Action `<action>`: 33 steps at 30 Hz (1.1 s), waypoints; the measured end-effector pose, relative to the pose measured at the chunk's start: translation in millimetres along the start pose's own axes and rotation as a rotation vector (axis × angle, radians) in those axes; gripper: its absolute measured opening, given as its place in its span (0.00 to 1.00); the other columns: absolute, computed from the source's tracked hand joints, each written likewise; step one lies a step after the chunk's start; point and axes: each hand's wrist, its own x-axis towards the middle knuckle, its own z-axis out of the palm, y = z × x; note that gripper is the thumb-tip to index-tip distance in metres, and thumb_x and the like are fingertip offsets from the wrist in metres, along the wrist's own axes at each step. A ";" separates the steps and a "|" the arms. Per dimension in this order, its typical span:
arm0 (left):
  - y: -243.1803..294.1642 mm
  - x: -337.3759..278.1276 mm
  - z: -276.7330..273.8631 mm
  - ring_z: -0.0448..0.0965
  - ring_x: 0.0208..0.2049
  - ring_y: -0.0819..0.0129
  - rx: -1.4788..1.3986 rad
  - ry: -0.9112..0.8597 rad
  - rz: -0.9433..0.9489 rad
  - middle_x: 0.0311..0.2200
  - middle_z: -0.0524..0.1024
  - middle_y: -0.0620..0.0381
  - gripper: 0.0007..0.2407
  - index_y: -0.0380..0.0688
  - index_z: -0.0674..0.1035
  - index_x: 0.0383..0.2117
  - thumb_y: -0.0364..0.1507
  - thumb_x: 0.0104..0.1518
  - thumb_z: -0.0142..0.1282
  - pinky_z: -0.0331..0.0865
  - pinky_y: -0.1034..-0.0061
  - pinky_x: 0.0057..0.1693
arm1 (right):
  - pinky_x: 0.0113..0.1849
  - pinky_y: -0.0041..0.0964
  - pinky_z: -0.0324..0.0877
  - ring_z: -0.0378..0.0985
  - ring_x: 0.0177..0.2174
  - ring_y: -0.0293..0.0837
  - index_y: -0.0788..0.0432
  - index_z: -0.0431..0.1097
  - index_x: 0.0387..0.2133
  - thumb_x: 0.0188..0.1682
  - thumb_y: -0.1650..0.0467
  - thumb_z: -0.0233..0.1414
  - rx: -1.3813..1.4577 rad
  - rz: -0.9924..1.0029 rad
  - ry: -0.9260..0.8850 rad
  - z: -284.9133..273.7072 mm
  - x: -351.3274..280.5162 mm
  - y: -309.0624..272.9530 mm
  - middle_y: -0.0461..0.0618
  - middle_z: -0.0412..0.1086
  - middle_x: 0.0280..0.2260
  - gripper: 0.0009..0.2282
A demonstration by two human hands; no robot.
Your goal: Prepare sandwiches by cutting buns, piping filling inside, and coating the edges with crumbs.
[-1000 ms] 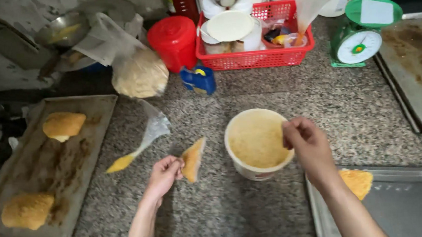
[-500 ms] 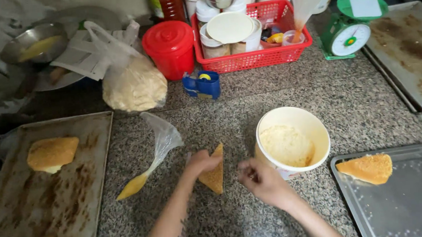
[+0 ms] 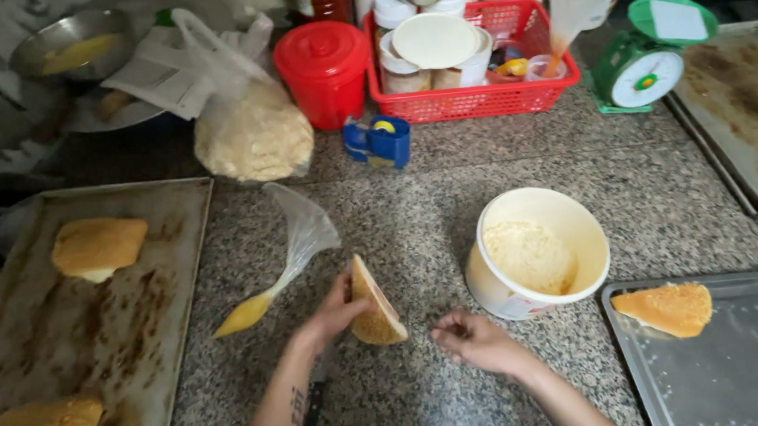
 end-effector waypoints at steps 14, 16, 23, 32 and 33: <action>99.7 -114.8 56.4 0.79 0.45 0.55 -0.526 0.197 0.473 0.53 0.73 0.42 0.33 0.41 0.57 0.66 0.24 0.51 0.55 0.76 0.63 0.47 | 0.61 0.67 0.54 0.60 0.58 0.67 0.57 0.50 0.67 0.48 0.70 0.40 1.374 0.074 -0.161 29.4 -20.8 -123.3 0.74 0.58 0.59 0.28; 88.0 -112.5 48.5 0.84 0.35 0.59 -0.497 0.116 0.477 0.49 0.76 0.41 0.29 0.39 0.58 0.64 0.20 0.54 0.54 0.82 0.74 0.35 | 0.62 0.66 0.53 0.60 0.56 0.65 0.65 0.52 0.64 0.46 0.70 0.40 1.466 0.086 -0.117 22.9 -12.6 -114.9 0.74 0.58 0.57 0.28; 36.7 -73.8 -52.0 0.69 0.60 0.50 0.796 0.387 0.339 0.63 0.64 0.47 0.31 0.43 0.67 0.64 0.25 0.48 0.62 0.69 0.58 0.61 | 0.60 0.61 0.59 0.65 0.55 0.63 0.63 0.53 0.64 0.34 0.69 0.47 1.467 -0.113 -0.217 6.1 24.6 -63.4 0.70 0.62 0.53 0.37; -37.8 -20.7 -117.6 0.76 0.50 0.43 1.197 0.457 -0.072 0.58 0.65 0.39 0.25 0.47 0.68 0.61 0.28 0.53 0.55 0.75 0.51 0.54 | 0.59 0.64 0.61 0.70 0.52 0.63 0.65 0.55 0.63 0.35 0.71 0.49 1.461 -0.126 -0.263 1.3 26.9 -53.1 0.71 0.66 0.51 0.35; -35.3 -21.9 -115.3 0.81 0.46 0.40 1.105 0.453 -0.107 0.62 0.62 0.36 0.22 0.49 0.69 0.60 0.31 0.57 0.53 0.78 0.52 0.51 | 0.57 0.62 0.64 0.71 0.51 0.63 0.65 0.54 0.62 0.37 0.70 0.50 1.459 -0.173 -0.301 0.9 29.4 -48.5 0.72 0.67 0.51 0.34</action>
